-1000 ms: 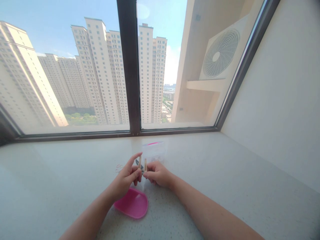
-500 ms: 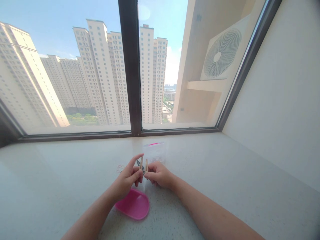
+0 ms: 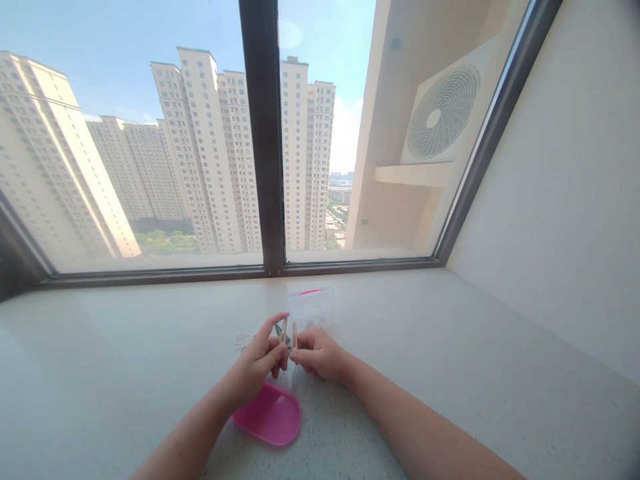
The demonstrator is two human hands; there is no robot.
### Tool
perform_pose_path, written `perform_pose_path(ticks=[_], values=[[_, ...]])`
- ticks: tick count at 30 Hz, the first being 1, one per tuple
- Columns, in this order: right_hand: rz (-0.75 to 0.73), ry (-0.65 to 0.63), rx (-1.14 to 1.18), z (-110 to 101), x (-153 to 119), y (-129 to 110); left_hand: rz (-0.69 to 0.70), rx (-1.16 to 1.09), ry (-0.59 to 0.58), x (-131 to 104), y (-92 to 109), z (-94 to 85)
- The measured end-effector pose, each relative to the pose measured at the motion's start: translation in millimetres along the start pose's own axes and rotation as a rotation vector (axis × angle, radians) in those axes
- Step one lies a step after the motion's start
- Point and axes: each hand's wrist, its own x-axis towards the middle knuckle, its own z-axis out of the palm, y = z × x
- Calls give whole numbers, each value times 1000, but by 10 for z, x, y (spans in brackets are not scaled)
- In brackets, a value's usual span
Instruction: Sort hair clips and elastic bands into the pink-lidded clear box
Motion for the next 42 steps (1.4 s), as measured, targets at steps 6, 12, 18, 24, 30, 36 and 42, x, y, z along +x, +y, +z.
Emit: perform_pose_path(ticks=[6, 12, 18, 24, 30, 36, 42], values=[[12, 10, 4, 5, -7, -20, 14, 13, -8, -2, -19, -4], [-10, 1, 7, 6, -12, -31, 13, 17, -8, 1, -30, -9], [-25, -8, 0, 5, -14, -30, 15, 35, -24, -6, -30, -21], [-23, 2, 7, 19, -8, -27, 14, 40, -19, -14, -4, -13], [-11, 1, 3, 24, 2, -34, 21, 40, -17, -26, 27, -11], [3, 3, -9, 28, -11, -86, 24, 65, -31, -18, 53, -9], [-9, -49, -9, 35, -18, -105, 17, 68, -53, -21, 17, 15]])
